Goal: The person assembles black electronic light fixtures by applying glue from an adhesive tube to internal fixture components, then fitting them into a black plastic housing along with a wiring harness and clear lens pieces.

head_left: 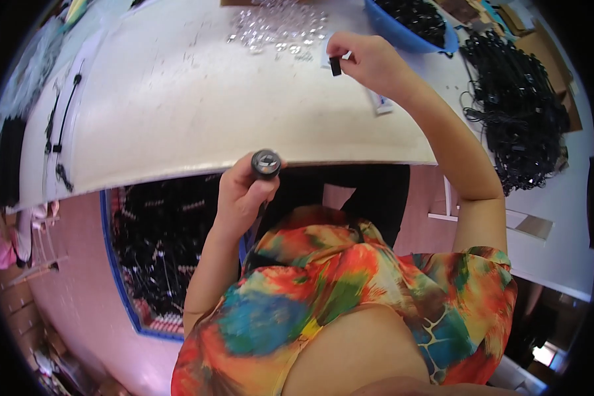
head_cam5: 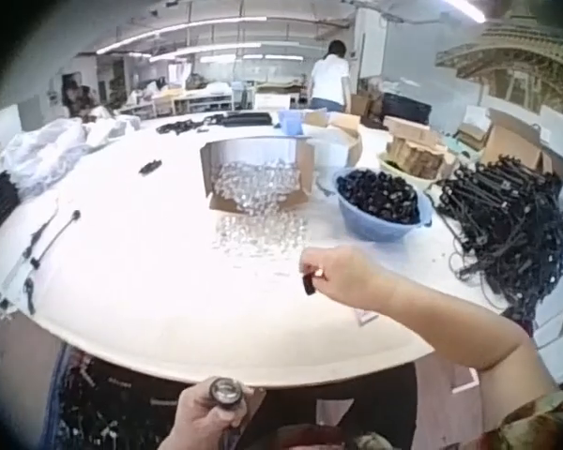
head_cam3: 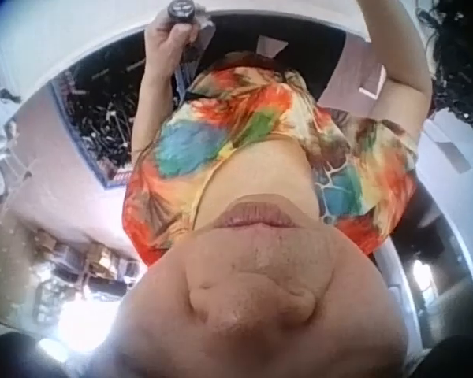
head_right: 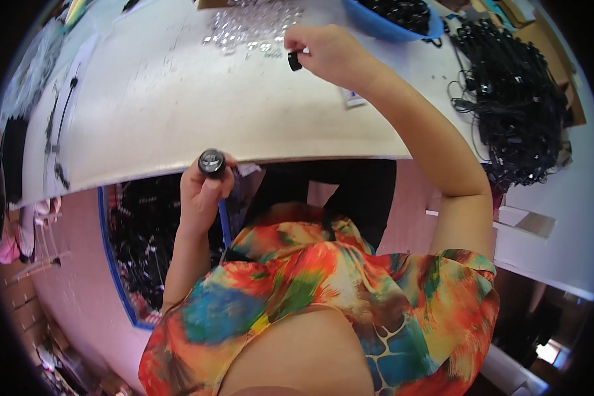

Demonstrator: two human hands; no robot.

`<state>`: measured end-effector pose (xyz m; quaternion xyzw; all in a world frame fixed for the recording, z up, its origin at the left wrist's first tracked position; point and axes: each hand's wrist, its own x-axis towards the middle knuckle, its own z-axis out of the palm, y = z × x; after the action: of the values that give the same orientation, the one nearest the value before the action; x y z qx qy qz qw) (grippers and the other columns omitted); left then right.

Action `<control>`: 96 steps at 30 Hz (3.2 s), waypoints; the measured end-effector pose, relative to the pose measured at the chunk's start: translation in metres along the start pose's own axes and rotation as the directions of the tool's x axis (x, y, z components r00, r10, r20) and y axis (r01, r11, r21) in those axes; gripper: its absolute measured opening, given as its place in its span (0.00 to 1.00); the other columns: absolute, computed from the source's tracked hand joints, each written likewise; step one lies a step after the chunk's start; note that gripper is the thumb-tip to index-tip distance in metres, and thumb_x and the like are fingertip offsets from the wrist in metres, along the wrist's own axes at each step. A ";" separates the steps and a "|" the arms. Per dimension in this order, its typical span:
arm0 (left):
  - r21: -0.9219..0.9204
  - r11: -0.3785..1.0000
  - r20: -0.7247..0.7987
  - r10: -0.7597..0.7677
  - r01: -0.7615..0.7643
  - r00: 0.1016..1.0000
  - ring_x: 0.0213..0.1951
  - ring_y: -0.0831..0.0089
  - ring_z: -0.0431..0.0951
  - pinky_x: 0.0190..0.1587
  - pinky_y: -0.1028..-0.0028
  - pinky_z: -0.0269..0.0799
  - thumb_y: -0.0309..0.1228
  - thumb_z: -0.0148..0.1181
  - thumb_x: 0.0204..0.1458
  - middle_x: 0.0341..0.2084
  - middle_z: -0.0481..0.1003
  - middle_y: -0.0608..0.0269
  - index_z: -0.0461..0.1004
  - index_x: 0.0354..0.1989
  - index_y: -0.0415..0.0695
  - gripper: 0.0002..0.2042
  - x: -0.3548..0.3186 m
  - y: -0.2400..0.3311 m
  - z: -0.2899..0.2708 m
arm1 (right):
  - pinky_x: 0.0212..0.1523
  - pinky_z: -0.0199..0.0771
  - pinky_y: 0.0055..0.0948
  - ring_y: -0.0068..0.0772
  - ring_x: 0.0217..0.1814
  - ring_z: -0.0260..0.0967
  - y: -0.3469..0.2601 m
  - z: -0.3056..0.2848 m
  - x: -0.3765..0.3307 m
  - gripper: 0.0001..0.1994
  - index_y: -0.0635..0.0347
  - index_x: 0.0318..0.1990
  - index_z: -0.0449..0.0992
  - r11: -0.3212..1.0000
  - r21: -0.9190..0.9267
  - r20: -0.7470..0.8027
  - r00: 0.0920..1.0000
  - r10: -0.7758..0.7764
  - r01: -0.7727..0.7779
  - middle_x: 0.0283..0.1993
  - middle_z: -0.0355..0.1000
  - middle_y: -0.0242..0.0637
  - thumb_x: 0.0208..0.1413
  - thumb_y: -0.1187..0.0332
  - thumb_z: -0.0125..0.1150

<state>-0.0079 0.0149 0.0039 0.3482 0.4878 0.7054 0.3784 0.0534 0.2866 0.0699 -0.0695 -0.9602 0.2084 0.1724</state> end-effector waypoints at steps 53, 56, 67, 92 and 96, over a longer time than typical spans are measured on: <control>-0.067 0.971 0.375 -0.188 0.228 0.908 0.31 0.85 0.62 0.35 0.84 0.60 0.32 0.52 0.50 0.31 0.65 0.72 0.63 0.48 0.39 0.17 -0.016 0.004 0.005 | 0.34 0.68 0.32 0.40 0.32 0.67 -0.114 -0.022 -0.043 0.17 0.51 0.44 0.69 0.798 0.341 0.361 0.715 -0.599 0.497 0.34 0.69 0.33 0.42 0.66 0.59; -0.048 0.992 0.280 -0.103 0.121 0.955 0.34 0.85 0.62 0.37 0.83 0.60 0.33 0.51 0.51 0.34 0.66 0.71 0.62 0.50 0.39 0.19 -0.010 0.006 0.010 | 0.34 0.67 0.31 0.39 0.31 0.68 -0.115 -0.027 -0.043 0.16 0.54 0.42 0.69 0.914 0.206 0.484 0.775 -0.406 0.350 0.33 0.69 0.34 0.43 0.66 0.59; 0.020 0.997 0.331 -0.081 0.078 0.940 0.47 0.79 0.63 0.50 0.78 0.58 0.28 0.47 0.53 0.44 0.65 0.64 0.60 0.51 0.38 0.17 0.000 0.008 0.018 | 0.38 0.69 0.32 0.42 0.39 0.68 -0.105 -0.034 -0.049 0.12 0.59 0.39 0.70 0.824 0.387 0.320 0.777 -0.542 0.414 0.39 0.69 0.41 0.43 0.76 0.54; 0.087 0.987 0.392 -0.159 0.135 0.906 0.45 0.79 0.64 0.50 0.77 0.59 0.30 0.48 0.52 0.42 0.67 0.64 0.60 0.52 0.39 0.19 0.001 -0.001 0.002 | 0.34 0.66 0.29 0.33 0.35 0.69 -0.103 -0.026 -0.050 0.17 0.54 0.42 0.68 0.905 0.058 0.456 0.795 -0.399 0.421 0.34 0.71 0.34 0.44 0.60 0.57; 0.057 0.994 0.360 -0.103 0.088 0.927 0.46 0.79 0.63 0.50 0.78 0.58 0.29 0.48 0.52 0.44 0.66 0.64 0.58 0.54 0.39 0.20 0.001 0.007 0.008 | 0.35 0.66 0.29 0.35 0.35 0.69 -0.096 -0.023 -0.045 0.16 0.54 0.42 0.69 0.801 0.241 0.289 0.747 -0.598 0.548 0.37 0.70 0.34 0.44 0.63 0.57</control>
<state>-0.0025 0.0181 0.0127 0.4556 0.4402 0.5998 0.4887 0.0976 0.1994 0.1172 0.2796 -0.9324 0.2214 0.0584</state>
